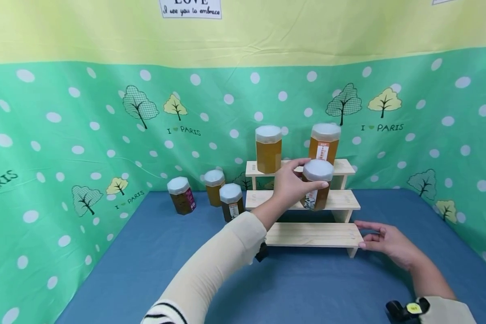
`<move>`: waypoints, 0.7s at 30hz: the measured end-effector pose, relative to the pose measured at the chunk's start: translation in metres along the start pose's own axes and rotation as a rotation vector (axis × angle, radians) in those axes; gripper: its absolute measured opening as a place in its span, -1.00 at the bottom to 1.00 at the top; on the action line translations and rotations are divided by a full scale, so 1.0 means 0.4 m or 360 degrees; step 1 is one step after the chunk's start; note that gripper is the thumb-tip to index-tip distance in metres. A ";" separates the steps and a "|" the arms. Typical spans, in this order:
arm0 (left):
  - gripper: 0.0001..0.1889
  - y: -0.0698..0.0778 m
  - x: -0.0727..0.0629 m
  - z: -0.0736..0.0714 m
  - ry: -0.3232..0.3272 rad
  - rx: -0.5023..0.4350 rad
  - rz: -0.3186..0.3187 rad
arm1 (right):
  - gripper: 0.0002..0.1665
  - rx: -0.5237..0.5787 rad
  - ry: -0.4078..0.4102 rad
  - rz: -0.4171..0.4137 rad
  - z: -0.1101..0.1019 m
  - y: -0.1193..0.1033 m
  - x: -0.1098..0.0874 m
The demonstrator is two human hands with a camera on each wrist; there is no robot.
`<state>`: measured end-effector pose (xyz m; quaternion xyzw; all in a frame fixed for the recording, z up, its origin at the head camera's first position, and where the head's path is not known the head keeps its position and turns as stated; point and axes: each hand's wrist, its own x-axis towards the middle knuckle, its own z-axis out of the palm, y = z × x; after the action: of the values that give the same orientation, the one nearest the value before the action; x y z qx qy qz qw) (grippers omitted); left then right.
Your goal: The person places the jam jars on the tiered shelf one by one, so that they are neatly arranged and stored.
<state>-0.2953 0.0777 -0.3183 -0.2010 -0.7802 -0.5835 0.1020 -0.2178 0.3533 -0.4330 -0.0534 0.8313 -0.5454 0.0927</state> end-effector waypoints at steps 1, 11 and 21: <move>-0.30 0.000 0.000 0.004 0.0011 -0.0010 -0.0004 | -0.07 -0.0004 0.0002 -0.0001 0.000 0.001 0.000; -0.27 -0.003 0.006 0.042 0.0104 -0.0008 -0.0031 | -0.07 0.0008 -0.0014 0.0000 0.000 0.003 0.001; -0.27 -0.005 0.009 0.071 0.0198 0.0040 0.0029 | -0.05 0.0015 -0.0013 -0.0001 -0.001 0.005 0.002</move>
<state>-0.2972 0.1050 -0.3273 -0.1700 -0.7779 -0.5840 0.1581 -0.2184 0.3542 -0.4346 -0.0555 0.8283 -0.5493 0.0960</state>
